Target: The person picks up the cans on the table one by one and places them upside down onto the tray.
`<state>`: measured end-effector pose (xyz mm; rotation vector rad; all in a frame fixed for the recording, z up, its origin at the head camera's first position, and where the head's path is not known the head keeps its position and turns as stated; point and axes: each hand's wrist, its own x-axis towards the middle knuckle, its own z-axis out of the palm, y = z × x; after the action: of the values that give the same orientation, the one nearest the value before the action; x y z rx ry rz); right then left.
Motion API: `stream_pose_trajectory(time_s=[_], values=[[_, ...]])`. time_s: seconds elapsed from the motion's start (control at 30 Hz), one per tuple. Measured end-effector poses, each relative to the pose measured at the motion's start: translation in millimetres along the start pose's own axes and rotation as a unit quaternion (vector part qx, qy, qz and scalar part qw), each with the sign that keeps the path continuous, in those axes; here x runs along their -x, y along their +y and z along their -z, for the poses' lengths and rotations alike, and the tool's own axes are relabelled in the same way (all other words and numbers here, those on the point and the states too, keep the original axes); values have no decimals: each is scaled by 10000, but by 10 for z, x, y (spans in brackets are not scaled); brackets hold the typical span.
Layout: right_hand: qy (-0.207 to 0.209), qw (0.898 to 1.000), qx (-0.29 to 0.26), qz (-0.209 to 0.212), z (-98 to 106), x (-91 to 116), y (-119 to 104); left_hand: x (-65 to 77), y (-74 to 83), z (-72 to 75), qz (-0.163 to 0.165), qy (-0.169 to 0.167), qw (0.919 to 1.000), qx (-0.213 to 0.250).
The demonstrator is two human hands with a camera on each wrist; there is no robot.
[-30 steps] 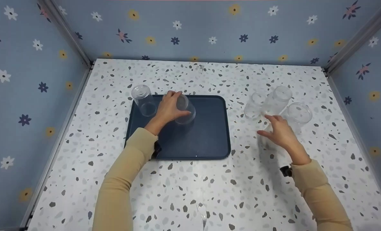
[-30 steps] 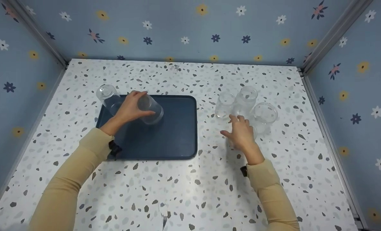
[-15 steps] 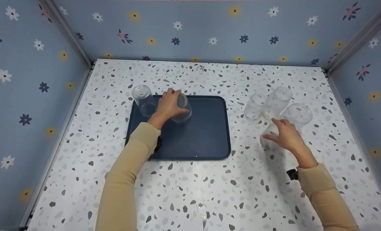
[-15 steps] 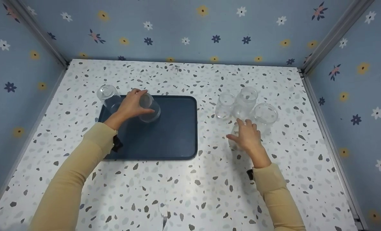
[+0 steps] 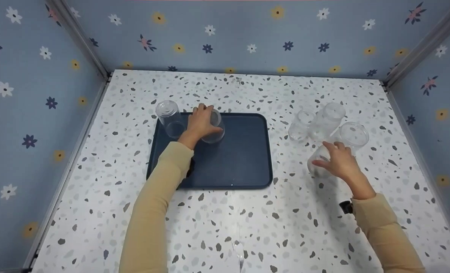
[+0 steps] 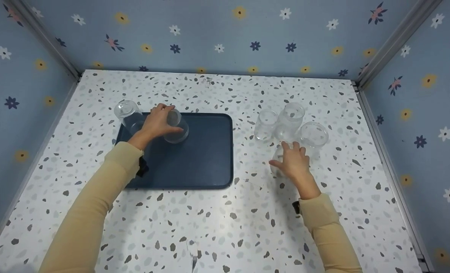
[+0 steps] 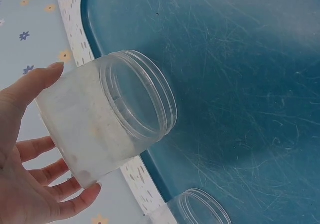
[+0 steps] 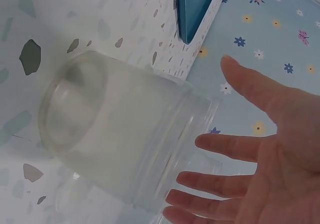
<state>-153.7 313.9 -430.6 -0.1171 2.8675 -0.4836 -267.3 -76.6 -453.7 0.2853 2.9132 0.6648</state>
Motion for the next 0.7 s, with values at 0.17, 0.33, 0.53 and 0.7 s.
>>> stream_pose_trajectory(time_s=[0.17,0.33,0.53,0.7], values=[[-34,9999,35,-165,5,25,-6,-27,3,-7,-26,-57,10000,-52],[-47,9995,-52,-321,-4,42,12,-56,11,-16,-30,-124,9998,-150],[-68,9994,-193,-283,-28,26,51,-68,33,-25,6,-152,9996,-252],[-12,9994,-231,-250,-32,16,66,-83,44,-29,-43,-102,9994,-341]])
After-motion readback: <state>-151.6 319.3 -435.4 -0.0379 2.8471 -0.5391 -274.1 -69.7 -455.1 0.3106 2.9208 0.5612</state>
